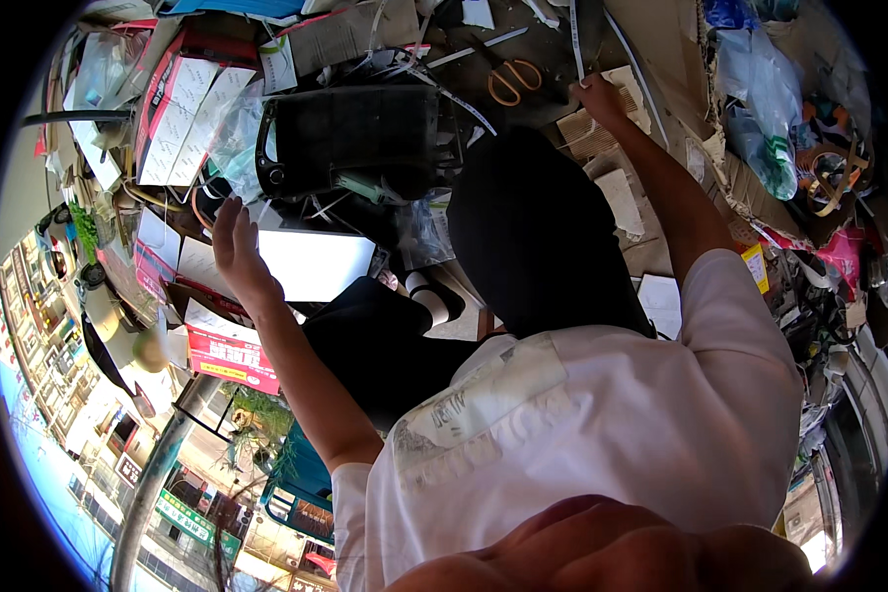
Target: The person cuts and tears cardboard boxes using shears and by hand while sorting through various discarded materials.
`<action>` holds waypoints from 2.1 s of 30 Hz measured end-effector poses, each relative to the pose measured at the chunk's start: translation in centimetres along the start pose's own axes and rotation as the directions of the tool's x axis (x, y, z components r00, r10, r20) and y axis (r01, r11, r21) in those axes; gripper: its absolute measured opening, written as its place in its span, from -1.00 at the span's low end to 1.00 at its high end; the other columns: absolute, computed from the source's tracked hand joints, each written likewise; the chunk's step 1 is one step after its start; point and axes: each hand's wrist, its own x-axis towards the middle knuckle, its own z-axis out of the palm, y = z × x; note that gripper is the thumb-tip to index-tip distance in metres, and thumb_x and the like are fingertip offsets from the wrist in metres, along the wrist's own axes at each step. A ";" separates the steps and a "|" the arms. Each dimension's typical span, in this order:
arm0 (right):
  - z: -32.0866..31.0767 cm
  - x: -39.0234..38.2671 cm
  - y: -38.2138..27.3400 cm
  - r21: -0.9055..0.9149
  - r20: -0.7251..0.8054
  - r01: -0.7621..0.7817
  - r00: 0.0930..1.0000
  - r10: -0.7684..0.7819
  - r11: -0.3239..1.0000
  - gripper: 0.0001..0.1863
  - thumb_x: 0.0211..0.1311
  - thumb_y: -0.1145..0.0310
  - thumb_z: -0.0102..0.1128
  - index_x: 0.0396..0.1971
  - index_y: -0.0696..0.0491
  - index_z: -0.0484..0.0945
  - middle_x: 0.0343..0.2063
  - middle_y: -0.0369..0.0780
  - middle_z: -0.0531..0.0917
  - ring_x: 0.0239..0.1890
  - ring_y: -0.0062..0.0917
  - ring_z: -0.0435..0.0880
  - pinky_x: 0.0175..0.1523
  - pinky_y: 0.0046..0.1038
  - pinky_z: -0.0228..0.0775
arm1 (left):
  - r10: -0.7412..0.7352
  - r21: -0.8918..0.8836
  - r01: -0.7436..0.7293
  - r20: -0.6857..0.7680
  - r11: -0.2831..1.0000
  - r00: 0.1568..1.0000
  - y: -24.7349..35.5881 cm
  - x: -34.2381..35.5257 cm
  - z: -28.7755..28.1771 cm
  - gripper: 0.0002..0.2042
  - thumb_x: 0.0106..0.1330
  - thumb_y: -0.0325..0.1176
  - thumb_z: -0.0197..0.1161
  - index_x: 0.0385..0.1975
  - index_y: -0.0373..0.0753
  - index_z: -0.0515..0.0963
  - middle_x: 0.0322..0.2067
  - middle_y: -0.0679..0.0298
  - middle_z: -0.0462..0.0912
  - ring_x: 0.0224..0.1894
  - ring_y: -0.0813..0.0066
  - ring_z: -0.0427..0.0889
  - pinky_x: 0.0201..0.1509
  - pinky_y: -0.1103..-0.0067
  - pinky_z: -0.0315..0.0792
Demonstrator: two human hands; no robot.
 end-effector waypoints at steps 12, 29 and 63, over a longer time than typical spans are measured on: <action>1.7 1.2 -2.3 -0.171 0.101 -0.001 0.995 0.019 0.985 -0.57 0.01 0.01 0.31 -0.37 0.11 0.58 -0.37 -0.08 0.66 -0.27 -0.17 0.65 -0.17 -0.13 0.45 | 0.054 0.059 -0.053 -0.016 0.997 0.998 1.1 -0.2 0.4 -0.59 0.36 -0.33 0.10 0.15 -0.39 0.47 0.08 0.08 0.57 0.16 0.32 0.50 0.26 0.47 0.33; -11.4 -4.5 -29.3 0.701 0.065 0.221 0.927 -0.370 0.678 -0.61 0.28 0.06 0.23 -0.22 0.12 0.62 -0.35 -0.31 0.67 -0.24 -0.57 0.68 -0.13 -0.51 0.50 | 0.123 -0.039 -0.123 -0.014 0.992 0.992 1.5 -0.9 -0.4 -0.60 0.37 -0.31 0.17 0.16 -0.35 0.48 0.12 0.09 0.56 0.23 0.31 0.47 0.35 0.46 0.25; 12.7 4.6 -15.9 -0.158 0.182 0.058 0.983 -0.028 0.986 -0.39 0.08 -0.04 0.29 -0.08 0.20 0.56 -0.12 0.04 0.66 -0.08 -0.14 0.68 0.00 -0.20 0.52 | -0.083 0.002 0.083 -0.038 0.997 0.996 0.2 0.0 -1.0 -0.63 0.39 -0.38 0.10 0.15 -0.36 0.47 0.17 0.12 0.50 0.22 0.30 0.49 0.29 0.40 0.39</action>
